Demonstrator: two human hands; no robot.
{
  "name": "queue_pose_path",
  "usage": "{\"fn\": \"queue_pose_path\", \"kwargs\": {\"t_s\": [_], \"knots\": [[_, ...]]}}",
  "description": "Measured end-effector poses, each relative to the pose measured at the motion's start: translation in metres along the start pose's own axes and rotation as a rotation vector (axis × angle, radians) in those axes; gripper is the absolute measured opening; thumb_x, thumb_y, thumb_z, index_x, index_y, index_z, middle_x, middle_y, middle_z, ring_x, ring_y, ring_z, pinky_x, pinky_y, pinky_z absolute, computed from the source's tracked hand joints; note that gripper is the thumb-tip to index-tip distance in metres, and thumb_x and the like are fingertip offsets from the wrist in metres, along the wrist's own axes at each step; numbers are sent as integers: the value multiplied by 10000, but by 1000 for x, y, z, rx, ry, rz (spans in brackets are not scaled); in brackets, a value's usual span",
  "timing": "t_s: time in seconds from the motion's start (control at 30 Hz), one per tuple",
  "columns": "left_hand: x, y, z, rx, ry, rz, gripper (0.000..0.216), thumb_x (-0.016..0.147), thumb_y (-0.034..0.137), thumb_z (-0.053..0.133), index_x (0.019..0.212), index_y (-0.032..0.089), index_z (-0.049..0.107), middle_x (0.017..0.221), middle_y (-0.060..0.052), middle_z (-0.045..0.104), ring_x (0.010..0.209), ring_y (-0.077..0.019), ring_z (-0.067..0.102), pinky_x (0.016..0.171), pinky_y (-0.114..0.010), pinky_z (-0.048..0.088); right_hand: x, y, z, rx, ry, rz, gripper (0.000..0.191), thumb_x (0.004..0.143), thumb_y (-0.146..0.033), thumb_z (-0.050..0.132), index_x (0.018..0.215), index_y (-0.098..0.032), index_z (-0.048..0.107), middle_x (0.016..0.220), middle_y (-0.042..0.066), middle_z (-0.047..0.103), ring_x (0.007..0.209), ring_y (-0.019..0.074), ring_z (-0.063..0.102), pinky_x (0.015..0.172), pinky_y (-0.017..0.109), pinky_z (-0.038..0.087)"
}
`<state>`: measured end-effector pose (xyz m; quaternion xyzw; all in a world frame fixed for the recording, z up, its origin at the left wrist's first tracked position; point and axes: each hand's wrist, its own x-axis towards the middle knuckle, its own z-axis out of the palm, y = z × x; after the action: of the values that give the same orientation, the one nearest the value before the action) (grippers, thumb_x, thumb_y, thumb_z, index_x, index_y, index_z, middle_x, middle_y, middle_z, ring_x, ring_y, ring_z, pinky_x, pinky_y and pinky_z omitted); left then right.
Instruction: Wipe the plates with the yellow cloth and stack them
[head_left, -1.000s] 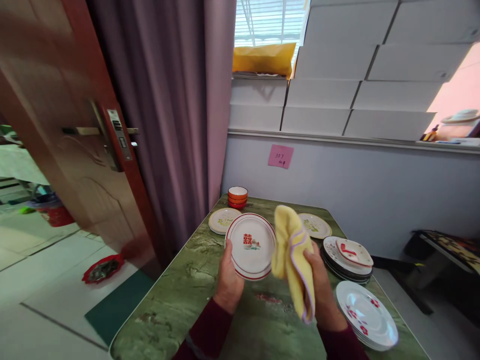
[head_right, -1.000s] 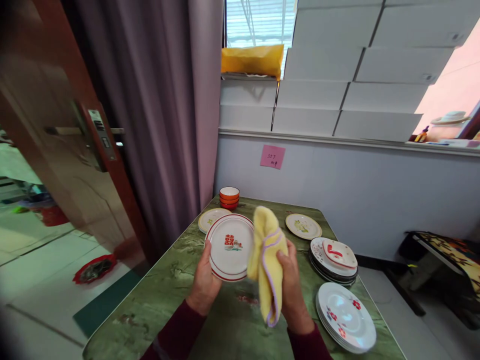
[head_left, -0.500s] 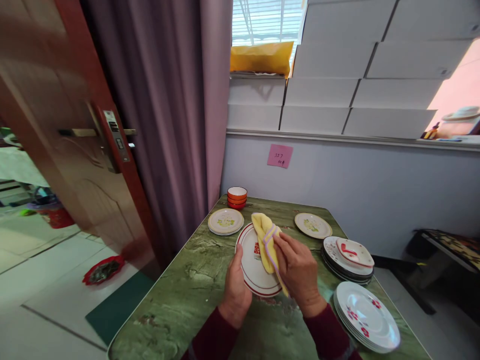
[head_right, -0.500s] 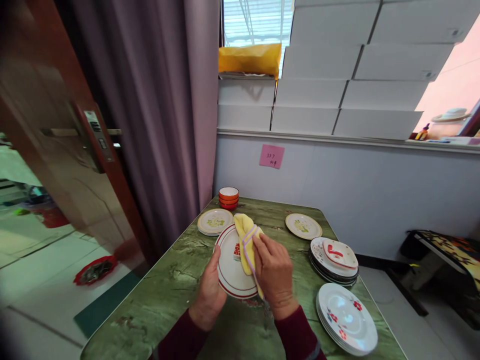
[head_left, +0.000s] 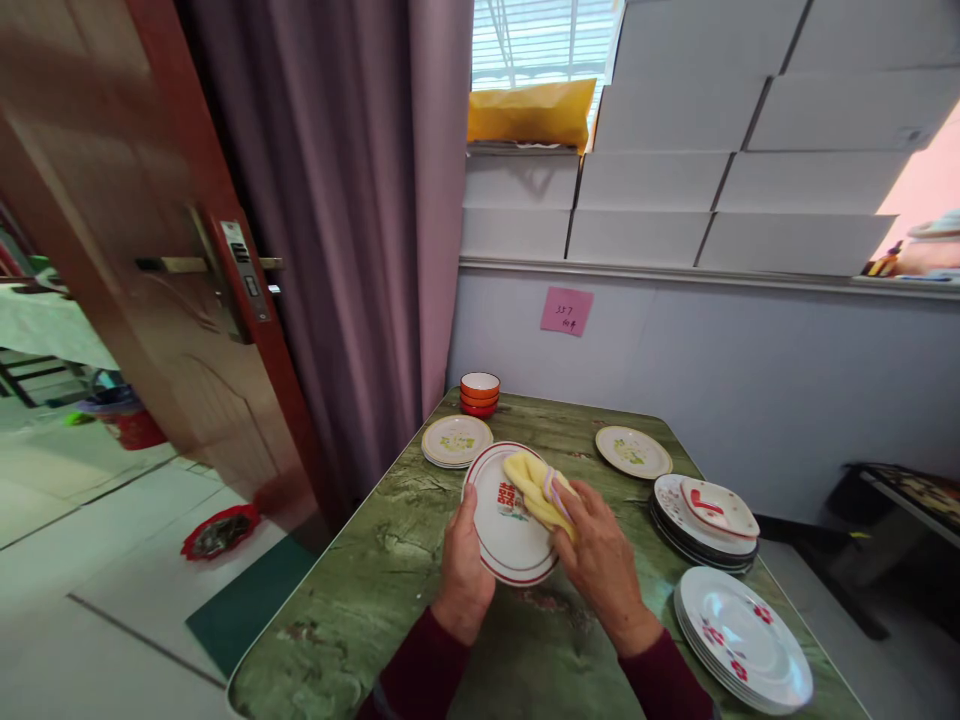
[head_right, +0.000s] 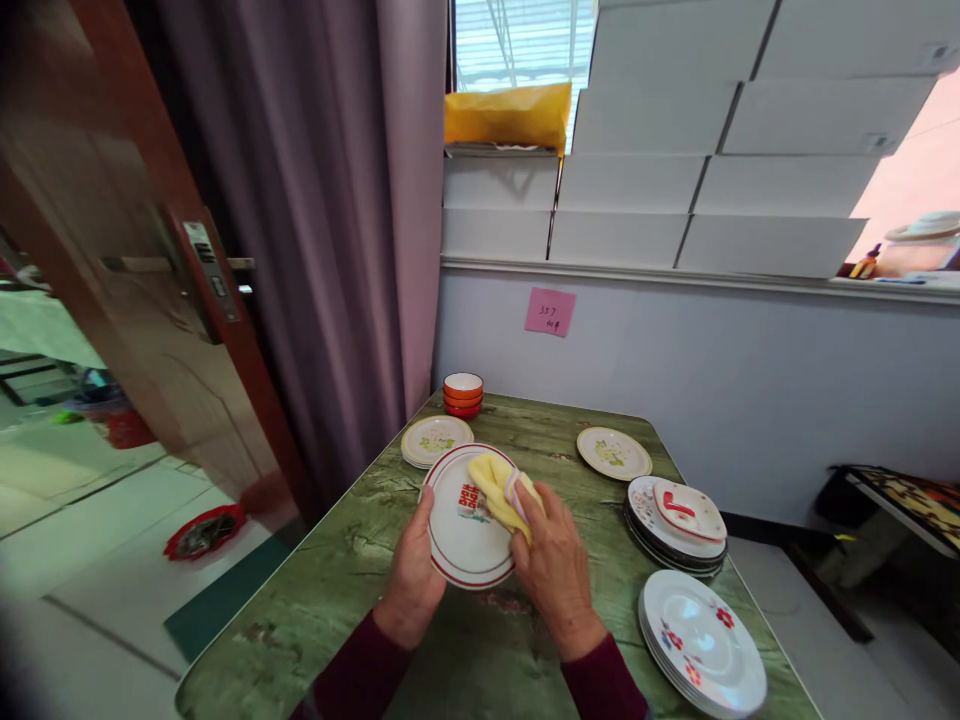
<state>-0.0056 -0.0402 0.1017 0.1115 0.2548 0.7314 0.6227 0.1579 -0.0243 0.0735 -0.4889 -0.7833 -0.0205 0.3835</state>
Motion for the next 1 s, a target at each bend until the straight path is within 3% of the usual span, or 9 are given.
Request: {"fn": "queue_pose_path", "kwargs": {"t_s": [0.1, 0.2, 0.33, 0.43, 0.53, 0.67, 0.77, 0.87, 1.0], "knots": [[5, 7, 1, -19, 46, 50, 414, 943, 380, 574, 1275, 142, 640, 1203, -139, 727, 1153, -276, 667, 1039, -431, 501, -21, -11, -7, 21, -40, -124, 563, 848, -97, 485, 1377, -283, 532, 1332, 107, 569, 1176, 288, 571, 979, 486, 512], [5, 9, 4, 27, 111, -5, 396, 948, 421, 562, 1107, 87, 704, 1035, -151, 772, 1075, -293, 701, 1016, -439, 516, -30, -35, -11, 50, -30, -229, 540, 883, -119, 478, 1390, -302, 523, 1364, 103, 553, 1163, 286, 568, 949, 473, 517], [-5, 2, 12, 9, 8, -111, 491, 987, 500, 447, 1077, 107, 727, 1037, -135, 774, 1122, -284, 680, 1061, -438, 483, -1, -51, -12, 7, 89, -283, 452, 938, -191, 488, 1376, -284, 551, 1370, 109, 555, 1178, 283, 554, 973, 452, 485], [-12, -1, 17, -59, -122, -121, 499, 997, 512, 405, 1262, 183, 670, 1230, -100, 721, 1248, -271, 605, 1115, -451, 431, 32, -35, -12, -92, 195, -210, 446, 931, -185, 496, 1364, -259, 573, 1360, 115, 568, 1192, 292, 541, 991, 454, 459], [-12, 4, 18, -81, -152, -70, 549, 986, 542, 405, 1359, 192, 605, 1316, -109, 673, 1333, -294, 527, 1141, -483, 392, 40, -18, -13, -208, 216, -83, 452, 919, -176, 513, 1361, -241, 582, 1327, 126, 590, 1150, 306, 550, 948, 456, 470], [-1, 14, 11, -109, -75, 24, 565, 992, 553, 366, 1375, 201, 590, 1302, -102, 683, 1317, -285, 544, 1139, -461, 397, 4, -26, -11, -241, 128, -74, 491, 885, -122, 514, 1351, -257, 587, 1292, 123, 614, 1074, 318, 573, 892, 467, 486], [5, 16, 3, -97, -24, 7, 584, 992, 564, 355, 1347, 179, 612, 1247, -113, 711, 1265, -285, 591, 1120, -446, 421, -25, -41, -13, -57, 20, -127, 573, 842, -81, 489, 1374, -287, 548, 1311, 97, 604, 1107, 301, 581, 928, 455, 494], [6, 14, 0, -65, -21, -39, 608, 990, 571, 352, 1336, 149, 620, 1223, -133, 720, 1249, -297, 601, 1108, -465, 430, -25, -39, -26, 186, -8, -23, 476, 884, -215, 539, 1356, -278, 531, 1262, 90, 628, 1105, 270, 609, 928, 407, 520], [-2, 5, 5, -92, -64, -43, 581, 1001, 545, 343, 1352, 165, 607, 1282, -119, 692, 1307, -285, 553, 1138, -467, 392, 10, -22, -45, 221, 219, 221, 602, 869, -508, 618, 1376, -207, 497, 1321, 149, 591, 1196, 318, 558, 1026, 492, 450]]}}
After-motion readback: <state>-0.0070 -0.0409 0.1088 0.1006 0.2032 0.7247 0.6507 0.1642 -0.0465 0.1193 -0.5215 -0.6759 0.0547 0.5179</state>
